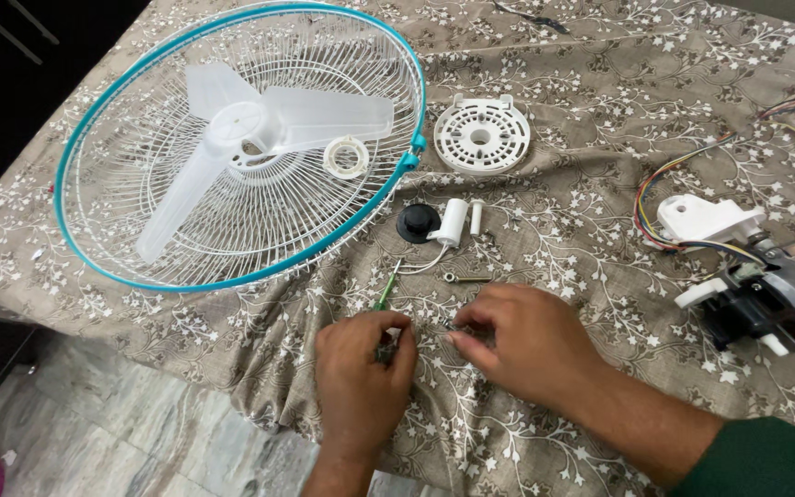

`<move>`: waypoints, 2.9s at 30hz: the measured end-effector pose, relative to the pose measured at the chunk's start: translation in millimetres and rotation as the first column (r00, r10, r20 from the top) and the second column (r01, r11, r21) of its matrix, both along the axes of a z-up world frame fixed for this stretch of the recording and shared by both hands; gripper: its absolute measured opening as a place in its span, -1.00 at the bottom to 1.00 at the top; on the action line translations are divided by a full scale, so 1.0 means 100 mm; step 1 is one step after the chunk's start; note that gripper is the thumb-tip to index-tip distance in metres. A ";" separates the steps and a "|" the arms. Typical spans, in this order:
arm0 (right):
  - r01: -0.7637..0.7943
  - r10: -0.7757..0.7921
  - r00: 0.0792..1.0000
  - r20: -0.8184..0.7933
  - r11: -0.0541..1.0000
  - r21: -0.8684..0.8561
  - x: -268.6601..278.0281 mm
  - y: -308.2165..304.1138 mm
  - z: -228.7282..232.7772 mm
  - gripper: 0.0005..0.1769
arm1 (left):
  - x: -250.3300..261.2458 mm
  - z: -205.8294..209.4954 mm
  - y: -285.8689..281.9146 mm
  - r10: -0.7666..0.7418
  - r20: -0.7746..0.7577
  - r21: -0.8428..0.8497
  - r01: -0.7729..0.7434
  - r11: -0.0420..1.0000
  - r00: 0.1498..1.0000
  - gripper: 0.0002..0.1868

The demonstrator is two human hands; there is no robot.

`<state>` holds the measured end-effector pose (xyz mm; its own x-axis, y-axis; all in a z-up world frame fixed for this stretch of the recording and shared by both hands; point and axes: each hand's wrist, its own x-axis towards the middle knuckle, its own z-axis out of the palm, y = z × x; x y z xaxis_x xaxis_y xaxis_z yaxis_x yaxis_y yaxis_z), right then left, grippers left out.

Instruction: The person reassembles an electric fan by hand, using a screwdriver to tighten screws on the motor and attaching the motor housing. The person handles the motor, housing, and small fasteners on a table with other fan parts nearby.

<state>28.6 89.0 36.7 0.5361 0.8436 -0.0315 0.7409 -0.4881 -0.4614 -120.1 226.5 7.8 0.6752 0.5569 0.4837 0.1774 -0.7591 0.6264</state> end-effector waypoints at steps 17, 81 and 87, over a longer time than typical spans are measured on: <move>0.023 -0.019 0.997 0.069 0.999 -0.047 0.07 -0.13 0.02 -0.77 | 0.02 0.02 0.01 0.000 -0.012 0.025 0.001 1.000 1.000 -0.89; 0.609 -0.532 0.784 -0.320 0.556 0.566 0.53 -2.18 -0.02 -0.83 | 1.45 0.08 -1.94 -0.389 0.104 -0.414 0.395 0.820 0.915 -0.49; 0.722 -0.605 0.687 -0.404 0.504 0.474 0.57 -2.13 -0.03 -0.83 | 1.46 0.08 -1.93 -0.397 0.103 -0.420 0.401 0.814 0.912 -0.48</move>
